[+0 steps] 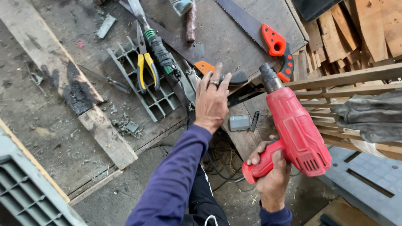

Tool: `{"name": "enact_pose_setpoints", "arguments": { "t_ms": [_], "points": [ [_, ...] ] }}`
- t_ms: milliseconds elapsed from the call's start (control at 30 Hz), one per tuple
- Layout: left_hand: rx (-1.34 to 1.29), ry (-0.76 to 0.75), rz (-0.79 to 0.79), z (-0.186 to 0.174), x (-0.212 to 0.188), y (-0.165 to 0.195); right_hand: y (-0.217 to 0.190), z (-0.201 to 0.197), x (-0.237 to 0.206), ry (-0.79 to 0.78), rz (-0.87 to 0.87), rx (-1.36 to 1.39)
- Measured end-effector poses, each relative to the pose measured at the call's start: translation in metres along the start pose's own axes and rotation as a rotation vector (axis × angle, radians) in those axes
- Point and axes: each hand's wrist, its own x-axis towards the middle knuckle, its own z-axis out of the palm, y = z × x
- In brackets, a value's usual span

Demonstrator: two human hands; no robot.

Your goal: The person uses a chisel to scrape and remove material from the grid structure of a large green plastic pallet. They then switch to a red power drill to bore into a corner section of the pallet.

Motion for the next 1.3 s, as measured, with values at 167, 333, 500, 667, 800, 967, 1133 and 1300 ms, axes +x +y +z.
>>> {"name": "enact_pose_setpoints", "arguments": {
  "t_ms": [167,333,500,667,800,967,1133,1300],
  "points": [
    [-0.421,0.239,-0.312,-0.042,-0.103,0.043,0.011,-0.017,-0.053,-0.145,0.101,0.099],
    [-0.779,0.368,-0.61,-0.118,-0.24,0.091,0.037,-0.013,-0.157,-0.296,0.281,0.216],
    [-0.709,0.305,-0.413,-0.233,-0.386,0.097,0.069,-0.009,-0.281,-0.313,0.341,0.088],
    [-0.473,0.395,-0.324,-0.35,-0.511,0.071,0.099,-0.018,-0.409,-0.415,0.475,-0.028],
    [-0.168,0.612,-0.402,-0.414,-0.573,0.019,0.109,-0.018,-0.472,-0.448,0.479,-0.145],
    [0.086,0.535,-0.513,-0.433,-0.61,-0.046,0.104,-0.026,-0.494,-0.479,0.54,-0.109],
    [0.155,0.504,-0.503,-0.411,-0.6,-0.082,0.105,-0.032,-0.493,-0.527,0.636,-0.152],
    [0.381,0.603,-0.621,-0.393,-0.577,-0.087,0.095,-0.033,-0.471,-0.635,0.666,-0.263]
  ]
}}
